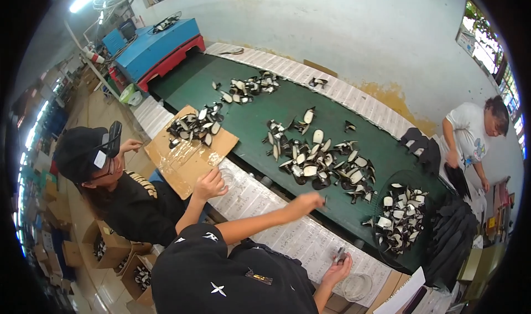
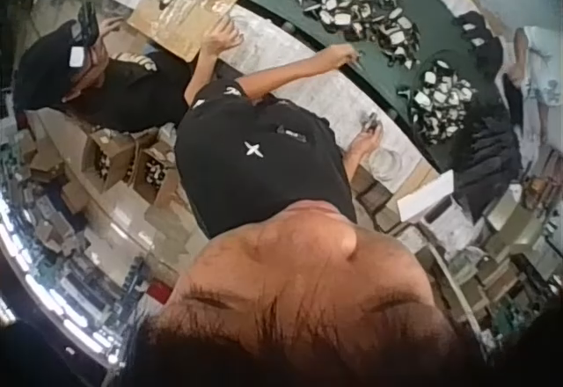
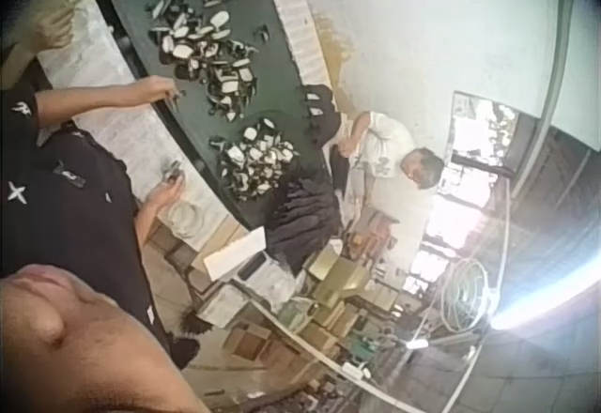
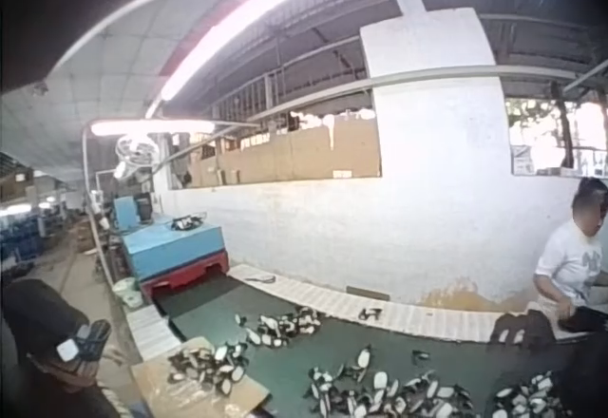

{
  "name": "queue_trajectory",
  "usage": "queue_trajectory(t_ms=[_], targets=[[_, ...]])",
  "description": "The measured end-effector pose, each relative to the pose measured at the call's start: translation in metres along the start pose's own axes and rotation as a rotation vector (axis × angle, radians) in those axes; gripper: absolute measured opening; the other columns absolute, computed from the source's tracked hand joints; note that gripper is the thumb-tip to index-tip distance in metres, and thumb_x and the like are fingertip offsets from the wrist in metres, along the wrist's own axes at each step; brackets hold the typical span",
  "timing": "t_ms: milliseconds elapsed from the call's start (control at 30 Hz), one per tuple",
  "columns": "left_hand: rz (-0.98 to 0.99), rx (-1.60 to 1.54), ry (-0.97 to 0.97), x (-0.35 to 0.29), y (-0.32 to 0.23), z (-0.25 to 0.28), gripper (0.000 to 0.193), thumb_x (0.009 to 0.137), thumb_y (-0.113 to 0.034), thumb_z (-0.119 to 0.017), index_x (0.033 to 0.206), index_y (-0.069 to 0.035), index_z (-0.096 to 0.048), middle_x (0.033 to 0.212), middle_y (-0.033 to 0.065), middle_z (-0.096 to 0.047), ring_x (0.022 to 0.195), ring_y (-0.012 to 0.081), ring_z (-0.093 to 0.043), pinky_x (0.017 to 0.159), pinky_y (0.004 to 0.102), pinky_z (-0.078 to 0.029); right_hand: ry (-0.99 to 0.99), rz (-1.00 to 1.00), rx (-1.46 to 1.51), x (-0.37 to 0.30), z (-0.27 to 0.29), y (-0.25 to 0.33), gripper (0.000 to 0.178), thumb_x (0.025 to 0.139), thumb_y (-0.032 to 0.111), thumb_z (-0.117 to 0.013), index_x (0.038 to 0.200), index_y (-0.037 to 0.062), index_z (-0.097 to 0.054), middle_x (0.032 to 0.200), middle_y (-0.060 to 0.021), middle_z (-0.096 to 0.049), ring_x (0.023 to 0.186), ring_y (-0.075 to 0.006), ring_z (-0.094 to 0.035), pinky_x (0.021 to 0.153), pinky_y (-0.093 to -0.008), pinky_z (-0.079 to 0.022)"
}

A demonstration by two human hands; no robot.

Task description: Applying glue and assembling components for shoes in a factory setting.

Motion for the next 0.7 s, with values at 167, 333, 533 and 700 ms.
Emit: queue_trajectory(t_ms=[167, 333, 533, 700], targets=[[-0.066, 0.038, 0.366, -0.081, -0.023, -0.023, 0.010, 0.081, 0.003, -0.057, 0.087, -0.001, -0.051, 0.106, 0.0124, -0.056, 0.099, 0.0308, -0.056, 0.081, 0.0372, -0.048, 0.006, 0.037, -0.047, 0.006, 0.016, 0.000, 0.029, 0.096, 0.020, -0.049, 0.118, 0.0018, -0.054, 0.107, -0.0080, -0.056, 0.097, -0.0173, -0.054, 0.080, -0.0342, -0.049], [-0.055, 0.135, 0.329, -0.088, -0.018, -0.006, 0.018, 0.079, -0.005, -0.061, 0.095, -0.004, -0.054, 0.097, 0.0090, -0.057, 0.098, 0.0281, -0.057, 0.093, 0.0409, -0.043, 0.010, 0.063, -0.138, 0.003, 0.001, 0.009, 0.035, 0.097, 0.023, -0.047, 0.123, 0.0001, -0.051, 0.109, -0.0092, -0.053, 0.101, -0.0188, -0.052, 0.083, -0.0340, -0.048], [0.045, 0.248, 0.289, -0.082, -0.004, -0.035, 0.018, 0.077, -0.012, -0.067, 0.093, -0.010, -0.060, 0.099, 0.0032, -0.056, 0.104, 0.0223, -0.055, 0.112, 0.0591, -0.014, 0.021, 0.047, -0.135, 0.007, -0.002, 0.003, 0.038, 0.097, 0.026, -0.046, 0.125, -0.0001, -0.050, 0.118, -0.0109, -0.052, 0.107, -0.0212, -0.051, 0.085, -0.0354, -0.046], [-0.009, 0.393, 0.403, -0.075, -0.008, -0.064, 0.024, 0.078, -0.021, -0.069, 0.095, -0.009, -0.058, 0.094, 0.0066, -0.050, 0.107, 0.0226, -0.050, 0.110, 0.0596, -0.017, 0.034, 0.042, -0.154, 0.010, 0.000, 0.000, 0.040, 0.097, 0.027, -0.047, 0.125, 0.0001, -0.050, 0.120, -0.0111, -0.051, 0.109, -0.0217, -0.051, 0.086, -0.0352, -0.046]])
Point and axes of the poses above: each hand's wrist, its own x-axis towards the middle knuckle, its own z-axis out of the back of the hand, y = z × x, the point moved 10 cm from there along x, towards the middle knuckle
